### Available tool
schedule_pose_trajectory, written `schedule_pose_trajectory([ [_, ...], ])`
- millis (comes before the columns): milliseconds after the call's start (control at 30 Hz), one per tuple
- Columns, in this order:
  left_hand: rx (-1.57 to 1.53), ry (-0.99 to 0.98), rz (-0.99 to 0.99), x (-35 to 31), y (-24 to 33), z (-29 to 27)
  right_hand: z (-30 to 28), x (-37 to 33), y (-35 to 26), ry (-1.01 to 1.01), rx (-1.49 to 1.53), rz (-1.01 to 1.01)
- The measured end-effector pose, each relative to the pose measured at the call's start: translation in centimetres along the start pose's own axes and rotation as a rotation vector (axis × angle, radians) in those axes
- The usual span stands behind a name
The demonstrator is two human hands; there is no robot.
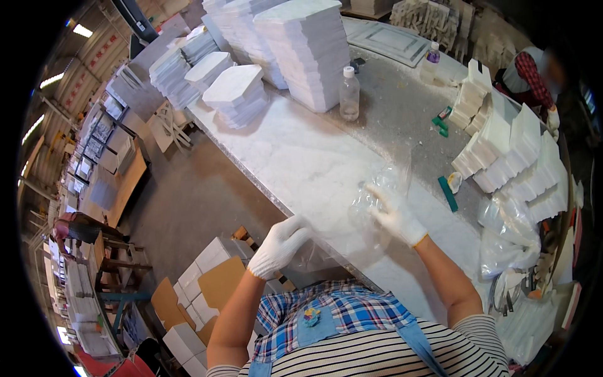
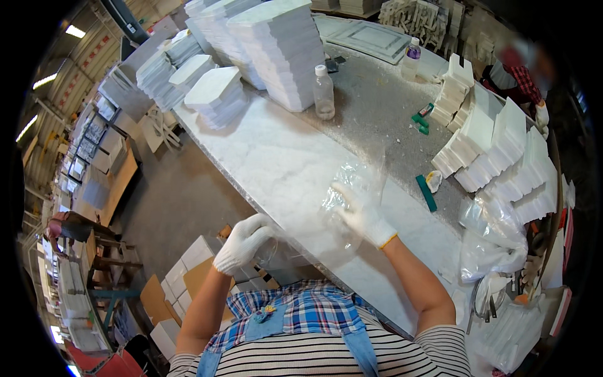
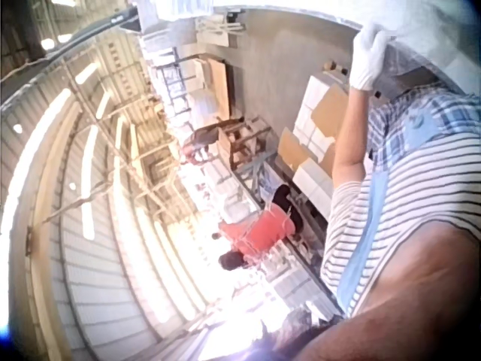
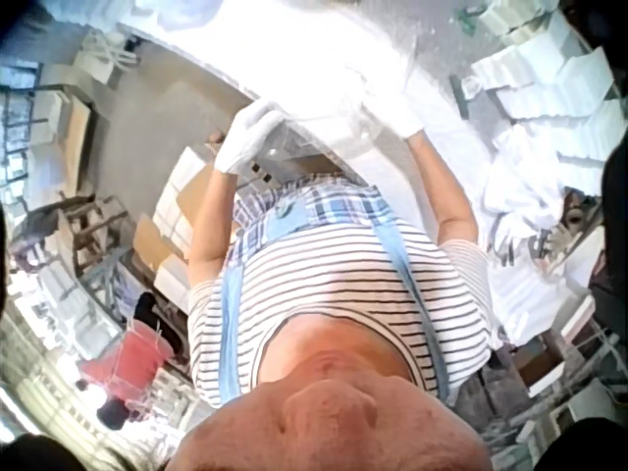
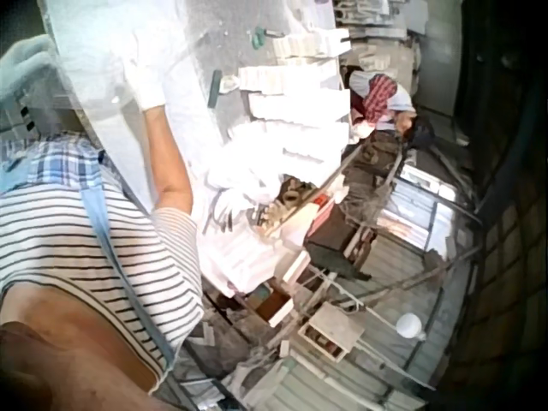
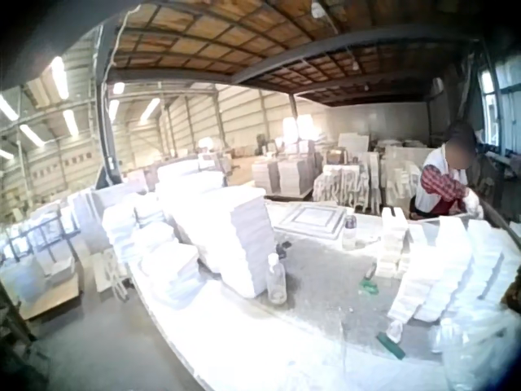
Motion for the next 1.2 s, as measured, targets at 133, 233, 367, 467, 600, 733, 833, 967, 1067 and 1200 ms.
schedule_pose_trajectory([
  [133, -0.488, 0.115, -0.265, -1.1, -1.9, -1.0, 1.0, 1.9, 4.8, 0.241, 0.029, 0.25],
  [233, -1.069, 0.24, -0.132, -1.2, -7.0, -0.8, 1.6, 2.2, 5.3, 0.191, 0.028, 0.166],
  [367, -1.262, 0.333, -0.061, -1.2, -8.7, -3.0, 3.2, 1.3, 1.6, -0.068, -0.136, 0.104],
  [467, -1.289, 0.316, -0.069, -0.9, -8.2, -4.5, 5.6, 1.2, -0.7, -0.201, -0.325, 0.061],
  [600, -1.331, 0.265, -0.011, -0.6, -8.0, -7.4, 8.8, 2.1, -2.6, -0.314, -0.444, 0.052],
  [733, -1.424, 0.227, -0.05, -0.8, -6.3, -9.2, 12.8, 1.9, -0.4, -0.071, -0.443, -0.009],
  [833, -1.503, 0.236, -0.072, -1.8, -4.7, -11.1, 15.4, 2.3, -1.0, 0.034, -0.491, -0.206],
  [967, -1.448, 0.234, 0.268, -2.6, -2.7, -15.6, 18.7, 2.2, -7.3, 0.075, -0.291, -0.276],
  [1067, -1.275, 0.387, 0.38, -1.1, -1.1, -19.2, 21.3, 0.3, -10.0, -0.173, -0.069, -0.061],
  [1200, -1.281, 0.304, 0.431, 5.2, 1.6, -19.2, 22.4, -1.4, -9.8, -0.337, 0.176, 0.269],
])
Point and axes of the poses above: each hand's wrist, its own x-axis towards the middle knuckle, its own z-axis out of the palm, y = z × x, the point moved 1 cm from there along x, towards the middle knuckle, and after that the axes turned 11 degrees about x, right-handed, at the moved point
